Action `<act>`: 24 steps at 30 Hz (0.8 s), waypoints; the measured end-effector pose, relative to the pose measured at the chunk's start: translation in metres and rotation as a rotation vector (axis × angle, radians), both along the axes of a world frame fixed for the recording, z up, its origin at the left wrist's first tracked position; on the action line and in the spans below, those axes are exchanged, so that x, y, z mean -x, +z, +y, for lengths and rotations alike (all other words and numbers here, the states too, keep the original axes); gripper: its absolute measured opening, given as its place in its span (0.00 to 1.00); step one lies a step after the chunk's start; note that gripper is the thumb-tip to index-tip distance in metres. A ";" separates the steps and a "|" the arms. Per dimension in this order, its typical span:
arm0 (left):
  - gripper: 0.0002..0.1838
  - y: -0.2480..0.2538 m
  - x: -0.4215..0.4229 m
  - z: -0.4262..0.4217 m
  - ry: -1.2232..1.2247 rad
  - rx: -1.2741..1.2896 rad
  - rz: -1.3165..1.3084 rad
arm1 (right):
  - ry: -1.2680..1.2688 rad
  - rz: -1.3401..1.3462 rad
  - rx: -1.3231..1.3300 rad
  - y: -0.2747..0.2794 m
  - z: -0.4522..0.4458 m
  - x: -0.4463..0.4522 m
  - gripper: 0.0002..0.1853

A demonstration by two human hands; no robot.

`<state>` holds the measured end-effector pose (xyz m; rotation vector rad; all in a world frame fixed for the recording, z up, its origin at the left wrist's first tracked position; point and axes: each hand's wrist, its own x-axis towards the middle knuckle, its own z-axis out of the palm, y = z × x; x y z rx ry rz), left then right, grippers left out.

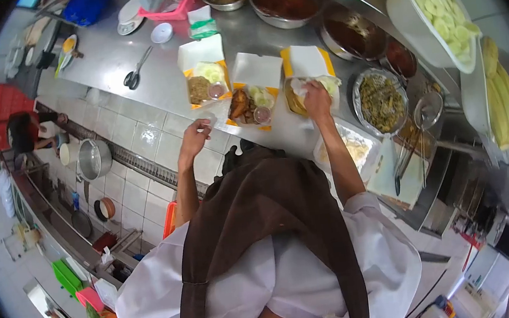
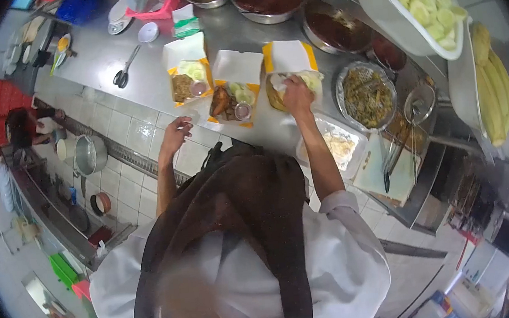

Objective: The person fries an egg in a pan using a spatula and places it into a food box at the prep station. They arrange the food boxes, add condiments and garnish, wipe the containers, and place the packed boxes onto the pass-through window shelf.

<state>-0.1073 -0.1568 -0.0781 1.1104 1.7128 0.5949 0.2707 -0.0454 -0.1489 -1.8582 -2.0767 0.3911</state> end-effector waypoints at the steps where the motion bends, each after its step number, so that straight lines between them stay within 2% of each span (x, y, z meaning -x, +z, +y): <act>1: 0.13 -0.007 0.002 -0.002 -0.019 0.014 0.006 | 0.002 -0.078 0.030 -0.014 0.004 -0.002 0.15; 3: 0.14 -0.020 0.004 -0.003 -0.053 -0.020 0.040 | 0.041 -0.123 -0.034 0.014 -0.004 0.005 0.15; 4: 0.15 -0.032 0.008 -0.005 -0.074 -0.031 0.044 | 0.058 -0.112 -0.021 -0.007 -0.002 -0.002 0.15; 5: 0.16 -0.066 0.018 -0.011 -0.104 -0.196 0.062 | 0.130 -0.027 -0.225 -0.020 -0.005 -0.011 0.15; 6: 0.12 -0.059 0.016 -0.011 -0.071 -0.133 0.068 | 0.084 -0.112 -0.171 -0.022 -0.003 -0.010 0.16; 7: 0.13 -0.055 0.015 -0.009 -0.085 -0.127 0.240 | 0.091 -0.144 0.014 -0.004 0.001 -0.006 0.17; 8: 0.13 -0.062 0.016 -0.009 -0.069 -0.186 0.186 | 0.167 0.029 -0.140 0.000 0.000 -0.003 0.18; 9: 0.14 -0.063 0.015 -0.003 -0.044 -0.123 0.197 | 0.109 -0.096 -0.013 0.000 0.000 -0.001 0.18; 10: 0.15 -0.041 0.010 0.001 -0.031 -0.022 0.249 | 0.032 0.110 -0.033 -0.003 0.000 0.002 0.17; 13: 0.18 -0.049 0.007 0.007 -0.010 -0.063 0.232 | 0.145 0.151 -0.230 0.006 0.002 0.001 0.16; 16: 0.19 -0.046 -0.003 0.012 -0.039 -0.061 0.306 | 0.165 0.058 -0.184 0.012 0.008 0.003 0.13; 18: 0.19 -0.049 -0.012 0.012 -0.035 -0.079 0.275 | 0.148 0.093 0.001 0.025 0.002 0.008 0.14; 22: 0.19 -0.056 -0.023 0.015 -0.100 -0.126 0.296 | 0.106 0.182 -0.102 0.032 0.002 0.009 0.13; 24: 0.20 -0.055 -0.028 0.014 -0.116 -0.100 0.291 | 0.174 0.123 0.039 0.021 0.001 0.009 0.12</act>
